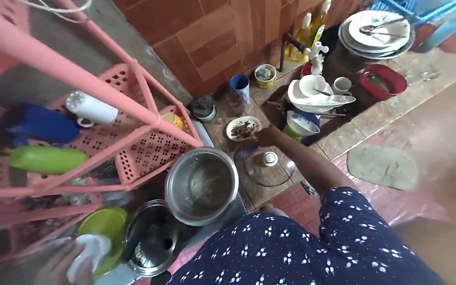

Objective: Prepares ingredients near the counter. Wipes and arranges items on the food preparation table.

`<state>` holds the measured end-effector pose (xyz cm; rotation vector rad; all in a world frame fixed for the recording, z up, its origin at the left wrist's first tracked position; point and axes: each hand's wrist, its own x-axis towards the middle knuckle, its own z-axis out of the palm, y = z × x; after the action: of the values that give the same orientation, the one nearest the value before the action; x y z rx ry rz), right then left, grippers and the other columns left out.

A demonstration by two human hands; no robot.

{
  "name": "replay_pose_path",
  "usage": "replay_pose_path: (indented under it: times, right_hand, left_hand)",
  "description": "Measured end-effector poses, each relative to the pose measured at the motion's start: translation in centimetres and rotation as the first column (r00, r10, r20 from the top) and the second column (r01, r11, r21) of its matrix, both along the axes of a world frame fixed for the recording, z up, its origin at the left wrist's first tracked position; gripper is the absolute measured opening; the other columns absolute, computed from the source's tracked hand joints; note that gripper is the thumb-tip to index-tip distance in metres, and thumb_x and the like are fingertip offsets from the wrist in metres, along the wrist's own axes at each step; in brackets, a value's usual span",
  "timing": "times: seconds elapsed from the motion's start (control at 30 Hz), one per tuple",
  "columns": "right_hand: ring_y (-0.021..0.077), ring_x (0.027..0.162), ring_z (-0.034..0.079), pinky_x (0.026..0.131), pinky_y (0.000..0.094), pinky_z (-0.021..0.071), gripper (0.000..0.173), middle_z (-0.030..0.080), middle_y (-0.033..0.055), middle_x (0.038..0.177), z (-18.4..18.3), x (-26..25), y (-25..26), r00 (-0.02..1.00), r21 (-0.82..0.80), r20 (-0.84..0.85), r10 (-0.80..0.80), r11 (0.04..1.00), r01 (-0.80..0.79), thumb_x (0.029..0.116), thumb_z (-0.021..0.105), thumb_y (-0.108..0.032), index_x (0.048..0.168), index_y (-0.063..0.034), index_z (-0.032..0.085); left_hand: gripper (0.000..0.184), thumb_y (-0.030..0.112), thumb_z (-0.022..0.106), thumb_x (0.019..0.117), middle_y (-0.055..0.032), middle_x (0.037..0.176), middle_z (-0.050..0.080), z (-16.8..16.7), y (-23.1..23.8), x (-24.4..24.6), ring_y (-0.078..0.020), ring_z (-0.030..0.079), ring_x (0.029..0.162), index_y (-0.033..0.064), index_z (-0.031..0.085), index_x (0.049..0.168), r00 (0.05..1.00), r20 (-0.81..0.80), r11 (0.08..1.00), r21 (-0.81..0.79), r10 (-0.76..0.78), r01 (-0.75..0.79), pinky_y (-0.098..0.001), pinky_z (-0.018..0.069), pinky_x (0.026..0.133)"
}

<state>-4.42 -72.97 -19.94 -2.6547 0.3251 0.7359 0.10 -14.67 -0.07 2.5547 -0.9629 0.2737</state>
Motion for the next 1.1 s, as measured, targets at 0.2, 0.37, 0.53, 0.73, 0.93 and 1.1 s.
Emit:
replay_pose_path:
  times: [0.2,0.37,0.53,0.73,0.93,1.1]
  right_hand:
    - [0.0405,0.096,0.069,0.086,0.0662,0.0528,0.031,0.070,0.0210,0.106,4.2,-4.5,-4.2,0.939,0.313,0.225,-0.261,0.932,0.183,0.0970,0.066,-0.019,0.124,-0.0058,0.064]
    - [0.0229,0.080,0.070,0.078,0.0433,0.0619,0.028,0.069,0.0149,0.100,5.5,-7.6,1.8,0.775,0.828,0.260,-0.575,0.546,0.127,0.0982,0.064,-0.009,0.125,0.0003,0.062]
    - [0.0175,0.076,0.068,0.071,0.0357,0.0614,0.027,0.067,0.0119,0.099,5.8,-8.9,7.4,0.748,0.963,0.185,-0.638,0.270,-0.009,0.0984,0.060,-0.008,0.122,0.0032,0.058]
    - [0.0180,0.076,0.067,0.070,0.0372,0.0607,0.033,0.066,0.0145,0.102,6.5,-12.1,8.6,0.725,0.940,0.268,-0.634,0.337,-0.053,0.0983,0.057,-0.005,0.129,0.0057,0.055]
    - [0.0174,0.073,0.064,0.066,0.0371,0.0581,0.032,0.063,0.0109,0.099,7.3,-17.8,6.8,0.422,0.992,0.117,-0.899,0.087,-0.090,0.0967,0.059,-0.006,0.127,0.0011,0.051]
    - [0.0146,0.074,0.064,0.068,0.0342,0.0577,0.030,0.065,0.0072,0.099,6.9,-21.1,5.5,0.247,0.985,0.108,-0.963,0.069,-0.161,0.0971,0.061,-0.007,0.125,-0.0022,0.051]
  left_hand:
    - [0.036,0.030,0.054,0.1037,-0.0150,0.129,0.069,-5.1,-13.8,-2.3,-0.0290,0.065,0.122,0.0043,0.072,0.122,0.967,-0.094,0.971,0.014,-0.237,0.239,-0.0469,0.0501,0.107]
    - [0.039,0.031,0.061,0.1026,-0.0091,0.135,0.067,-7.9,-22.6,-2.3,-0.0189,0.065,0.123,0.0080,0.066,0.133,0.843,-0.400,0.932,-0.110,-0.359,0.344,-0.0399,0.0522,0.106]
    - [0.052,0.019,0.073,0.0937,-0.0084,0.129,0.063,-8.0,-30.3,-1.1,-0.0148,0.067,0.105,0.0041,0.052,0.139,0.525,-0.795,0.892,-0.431,-0.304,-0.137,-0.0331,0.0572,0.093]
    - [0.030,0.014,0.074,0.0926,-0.0075,0.105,0.073,-8.8,-34.8,-2.8,-0.0134,0.070,0.097,-0.0020,0.066,0.116,0.555,-0.762,0.835,-0.512,-0.333,-0.201,-0.0333,0.0594,0.090]
    - [0.023,0.013,0.071,0.0937,-0.0122,0.098,0.071,-10.4,-36.7,-4.6,-0.0137,0.068,0.087,-0.0052,0.069,0.107,0.620,-0.669,0.911,-0.275,-0.411,0.309,-0.0343,0.0586,0.083]
    - [0.022,0.017,0.068,0.0974,-0.0187,0.103,0.073,-12.2,-37.5,-5.3,-0.0255,0.071,0.094,-0.0036,0.074,0.105,0.590,-0.582,0.789,-0.156,-0.559,0.594,-0.0461,0.0574,0.090]
